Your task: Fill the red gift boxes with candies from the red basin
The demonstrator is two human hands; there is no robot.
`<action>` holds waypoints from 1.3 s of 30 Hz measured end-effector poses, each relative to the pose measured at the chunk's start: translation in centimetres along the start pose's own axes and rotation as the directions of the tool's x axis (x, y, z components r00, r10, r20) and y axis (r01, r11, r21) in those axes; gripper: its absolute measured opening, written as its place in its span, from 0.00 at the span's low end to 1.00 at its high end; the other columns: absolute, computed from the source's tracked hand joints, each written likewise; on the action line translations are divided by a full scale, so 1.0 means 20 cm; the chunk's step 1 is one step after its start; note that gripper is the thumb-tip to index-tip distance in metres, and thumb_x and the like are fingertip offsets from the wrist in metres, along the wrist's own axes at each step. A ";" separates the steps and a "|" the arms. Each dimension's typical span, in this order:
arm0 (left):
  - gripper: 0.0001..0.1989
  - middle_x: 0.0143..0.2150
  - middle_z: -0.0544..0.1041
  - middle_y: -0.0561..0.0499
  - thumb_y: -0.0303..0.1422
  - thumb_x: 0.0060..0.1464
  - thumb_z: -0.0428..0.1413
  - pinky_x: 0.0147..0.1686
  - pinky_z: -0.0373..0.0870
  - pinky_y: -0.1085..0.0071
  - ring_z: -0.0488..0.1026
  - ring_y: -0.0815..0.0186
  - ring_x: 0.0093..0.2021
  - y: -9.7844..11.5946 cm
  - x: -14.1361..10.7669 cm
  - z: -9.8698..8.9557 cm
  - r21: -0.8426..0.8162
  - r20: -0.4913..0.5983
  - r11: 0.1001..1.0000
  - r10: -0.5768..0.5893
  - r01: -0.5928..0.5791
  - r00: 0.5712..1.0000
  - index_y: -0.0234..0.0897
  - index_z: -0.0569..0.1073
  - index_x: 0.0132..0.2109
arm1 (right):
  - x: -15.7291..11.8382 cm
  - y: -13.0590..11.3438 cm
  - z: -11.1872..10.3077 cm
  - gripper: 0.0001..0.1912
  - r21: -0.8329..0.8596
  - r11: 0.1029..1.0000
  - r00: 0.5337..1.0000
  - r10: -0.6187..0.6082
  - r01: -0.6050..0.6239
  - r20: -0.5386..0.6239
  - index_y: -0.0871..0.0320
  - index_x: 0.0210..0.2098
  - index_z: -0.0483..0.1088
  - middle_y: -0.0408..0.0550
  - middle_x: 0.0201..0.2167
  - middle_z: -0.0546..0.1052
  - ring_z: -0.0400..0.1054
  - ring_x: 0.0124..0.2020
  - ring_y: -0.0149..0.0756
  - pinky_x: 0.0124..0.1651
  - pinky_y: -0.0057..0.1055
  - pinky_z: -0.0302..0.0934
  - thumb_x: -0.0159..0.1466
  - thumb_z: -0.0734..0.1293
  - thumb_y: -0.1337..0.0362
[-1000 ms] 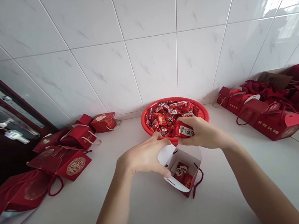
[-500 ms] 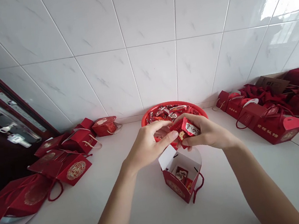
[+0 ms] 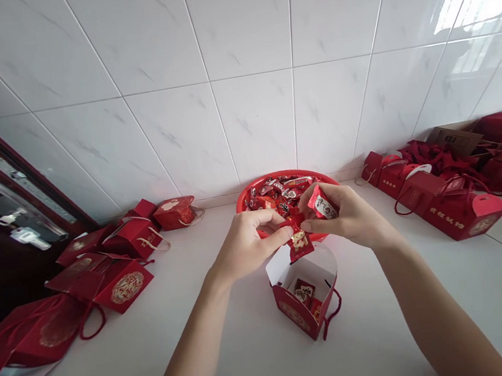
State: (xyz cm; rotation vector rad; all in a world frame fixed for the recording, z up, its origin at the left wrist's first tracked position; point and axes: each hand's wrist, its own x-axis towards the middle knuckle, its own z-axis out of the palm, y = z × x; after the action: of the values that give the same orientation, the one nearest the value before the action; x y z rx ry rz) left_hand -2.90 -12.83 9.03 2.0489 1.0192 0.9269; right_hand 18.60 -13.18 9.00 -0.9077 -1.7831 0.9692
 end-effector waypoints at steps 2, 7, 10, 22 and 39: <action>0.10 0.33 0.81 0.51 0.37 0.58 0.58 0.38 0.73 0.69 0.77 0.63 0.36 0.00 0.00 0.01 -0.028 0.009 0.999 0.023 -0.022 1.000 0.37 0.80 0.34 | 0.00 0.00 0.01 0.12 0.010 1.000 1.000 -0.015 0.015 -0.011 0.58 0.33 0.71 0.42 0.29 0.74 0.65 0.28 0.32 0.30 0.29 0.60 0.56 0.76 0.59; 0.14 0.41 0.83 0.49 0.43 0.56 0.62 0.43 0.75 0.68 0.79 0.60 0.42 -0.02 0.01 0.02 -0.140 0.010 0.990 0.013 -0.011 1.000 0.39 0.81 0.44 | 0.00 0.01 0.01 0.15 0.103 0.994 0.979 -0.004 0.025 -0.205 0.57 0.30 0.69 0.40 0.25 0.71 0.64 0.25 0.30 0.28 0.29 0.62 0.52 0.78 0.58; 0.15 0.43 0.84 0.48 0.42 0.55 0.64 0.45 0.76 0.65 0.80 0.58 0.43 -0.02 0.01 0.02 -0.170 0.043 0.985 -0.010 0.017 0.999 0.39 0.82 0.46 | 0.00 0.02 -0.01 0.15 0.158 0.987 0.965 0.016 0.027 -0.262 0.57 0.31 0.70 0.42 0.27 0.74 0.68 0.27 0.32 0.31 0.31 0.66 0.52 0.78 0.58; 0.19 0.51 0.82 0.45 0.40 0.56 0.63 0.53 0.73 0.60 0.78 0.53 0.52 -0.02 0.00 -0.05 -0.295 -0.117 0.954 -0.085 0.047 0.990 0.36 0.81 0.51 | 0.01 0.00 -0.04 0.17 0.423 0.905 0.968 0.141 -0.040 -0.209 0.57 0.33 0.71 0.45 0.30 0.78 0.76 0.34 0.38 0.40 0.37 0.75 0.50 0.80 0.59; 0.16 0.51 0.82 0.45 0.40 0.56 0.62 0.51 0.73 0.60 0.78 0.52 0.51 0.00 -0.01 -0.06 -0.178 -0.082 0.983 -0.064 0.049 0.995 0.36 0.82 0.48 | -0.01 0.02 -0.05 0.17 0.351 0.934 0.982 0.121 -0.064 -0.142 0.56 0.37 0.71 0.40 0.21 0.76 0.72 0.22 0.35 0.28 0.33 0.68 0.52 0.78 0.62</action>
State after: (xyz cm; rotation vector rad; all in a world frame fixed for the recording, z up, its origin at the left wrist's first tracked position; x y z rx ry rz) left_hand -3.97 -12.75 9.48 1.8390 0.9990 1.0460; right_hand 19.59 -12.88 8.91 -0.8249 -1.3873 1.1898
